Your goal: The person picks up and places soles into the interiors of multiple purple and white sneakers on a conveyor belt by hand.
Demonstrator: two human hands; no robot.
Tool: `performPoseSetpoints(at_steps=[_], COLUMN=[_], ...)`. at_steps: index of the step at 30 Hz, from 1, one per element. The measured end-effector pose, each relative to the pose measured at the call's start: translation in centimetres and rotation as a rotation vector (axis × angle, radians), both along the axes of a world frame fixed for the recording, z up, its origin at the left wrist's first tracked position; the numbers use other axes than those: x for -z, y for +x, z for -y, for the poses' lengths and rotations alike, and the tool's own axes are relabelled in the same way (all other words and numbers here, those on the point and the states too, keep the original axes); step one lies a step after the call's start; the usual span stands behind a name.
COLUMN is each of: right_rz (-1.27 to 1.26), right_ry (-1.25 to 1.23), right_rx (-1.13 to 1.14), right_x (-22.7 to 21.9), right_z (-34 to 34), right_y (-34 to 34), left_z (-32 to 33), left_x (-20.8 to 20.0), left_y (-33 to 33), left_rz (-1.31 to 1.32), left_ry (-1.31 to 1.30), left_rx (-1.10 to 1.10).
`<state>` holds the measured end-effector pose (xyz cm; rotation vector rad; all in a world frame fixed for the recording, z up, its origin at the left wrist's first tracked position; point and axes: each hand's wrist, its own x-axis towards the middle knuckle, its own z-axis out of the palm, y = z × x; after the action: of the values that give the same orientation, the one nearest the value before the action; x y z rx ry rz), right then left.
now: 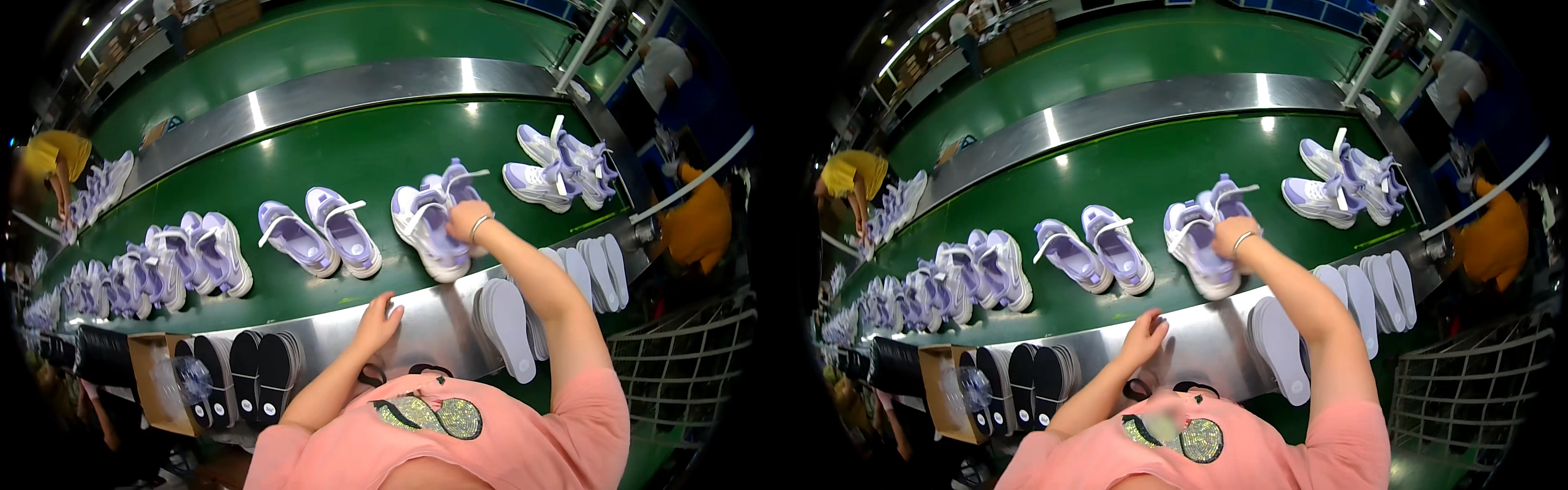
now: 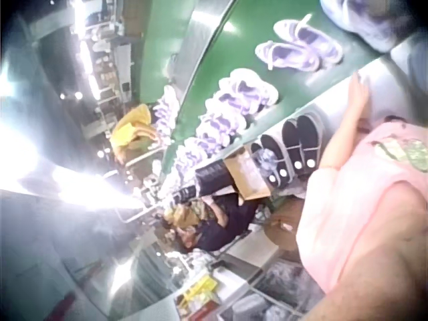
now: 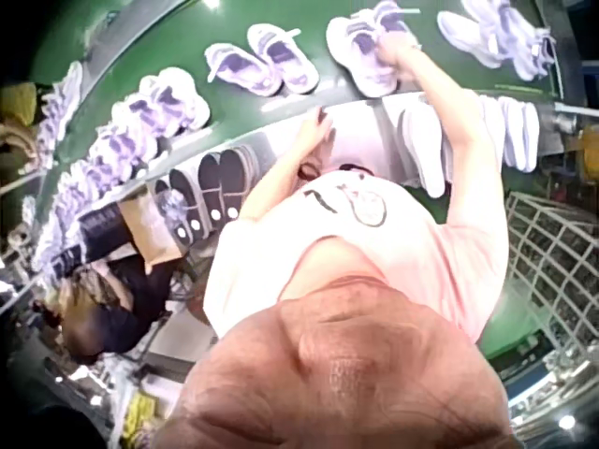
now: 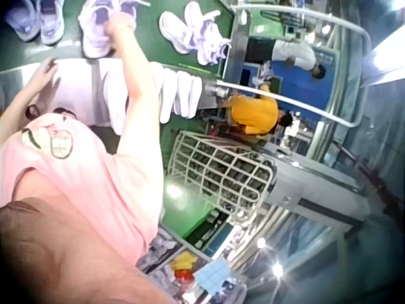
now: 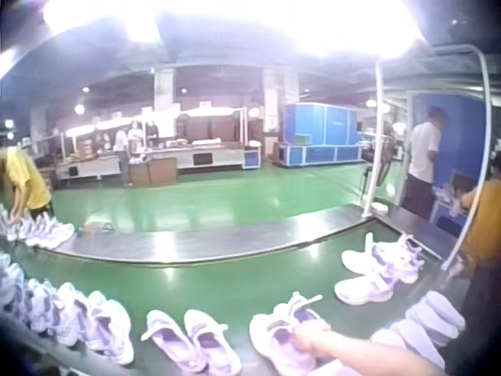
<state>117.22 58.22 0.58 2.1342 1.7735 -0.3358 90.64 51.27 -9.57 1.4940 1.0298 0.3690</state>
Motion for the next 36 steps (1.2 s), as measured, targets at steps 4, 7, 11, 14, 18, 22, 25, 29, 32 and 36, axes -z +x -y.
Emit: performPoseSetpoints(at_steps=[4, 7, 11, 14, 18, 22, 25, 29, 32, 36], right_rz=[-0.109, -0.146, -0.131, -0.225, -0.302, -0.007, -0.008, -0.018, -0.119, -0.459], right_ry=[-0.074, -0.063, 0.112, 0.143, 0.582, 0.504, 0.379, 0.399, 0.586, 0.637], right_rx=[0.039, 0.027, 0.083, 0.015, 0.152, 0.369, 0.514, 0.565, 0.522, 0.218], right_x=[-2.7, -1.8, 1.3, 0.2, -1.7, 0.7, 1.7, 0.8, -0.8, -6.0], right_z=[3.5, 8.3, 15.1, 17.8, 21.7, 26.0, 26.6, 26.3, 26.4, 25.1], right_y=[-7.4, -10.8, -13.4, -12.3, -8.8, -4.4, -3.8, -3.8, -4.3, -8.3], left_z=[-0.8, -0.5, 4.0, 5.3, 4.5, 2.1, 1.2, 1.1, 1.4, 2.4], left_x=[-1.4, -0.8, 2.9, 2.6, -3.0, -2.8, -2.3, -2.6, -2.6, -3.7], left_y=[2.1, 2.0, 0.0, -0.6, -0.2, 1.4, 2.1, 2.6, 2.7, 2.8], left_rz=[0.246, 0.265, 0.142, 0.16, 0.229, 0.284, 0.283, 0.174, 0.096, 0.095], left_ry=[0.159, 0.091, 0.164, 0.228, 0.474, 0.33, 0.282, 0.165, 0.26, 0.155], left_rx=[-0.189, -0.152, -0.059, -0.05, -0.133, -0.106, -0.194, -0.239, -0.247, -0.223])
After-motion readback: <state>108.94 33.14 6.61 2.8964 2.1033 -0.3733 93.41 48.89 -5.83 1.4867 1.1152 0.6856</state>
